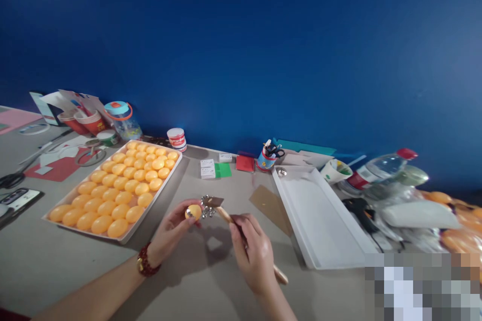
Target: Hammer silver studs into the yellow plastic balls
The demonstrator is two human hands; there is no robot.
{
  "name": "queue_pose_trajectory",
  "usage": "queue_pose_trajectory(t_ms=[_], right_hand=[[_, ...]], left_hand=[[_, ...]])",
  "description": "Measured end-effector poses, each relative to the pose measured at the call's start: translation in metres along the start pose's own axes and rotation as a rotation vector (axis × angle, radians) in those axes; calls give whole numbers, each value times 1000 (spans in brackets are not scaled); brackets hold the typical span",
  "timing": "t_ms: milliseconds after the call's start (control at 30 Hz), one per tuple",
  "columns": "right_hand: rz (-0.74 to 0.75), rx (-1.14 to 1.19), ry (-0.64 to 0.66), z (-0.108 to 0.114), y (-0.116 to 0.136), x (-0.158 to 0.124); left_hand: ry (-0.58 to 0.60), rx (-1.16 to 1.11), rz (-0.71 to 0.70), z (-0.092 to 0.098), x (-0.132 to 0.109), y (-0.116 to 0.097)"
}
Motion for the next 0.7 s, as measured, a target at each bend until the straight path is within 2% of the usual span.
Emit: queue_pose_trajectory(t_ms=[267, 400, 600, 700], right_hand=[[22, 24, 67, -4, 6, -1], [40, 26, 69, -5, 7, 0], [19, -41, 138, -9, 3, -4], [38, -35, 122, -8, 5, -5]], left_hand=[[-84, 37, 28, 2, 3, -1], [-88, 8, 7, 3, 5, 0], [-78, 20, 10, 2, 3, 0], [-78, 13, 6, 2, 3, 0]])
Point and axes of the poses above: each hand's wrist, its own x-axis towards the middle knuckle, its own z-axis out of the back of the hand, y = z × x, the point moved 3 cm from there along x, towards the middle knuckle, and after that the axes turned 2 degrees about x, right-handed, at the moved point
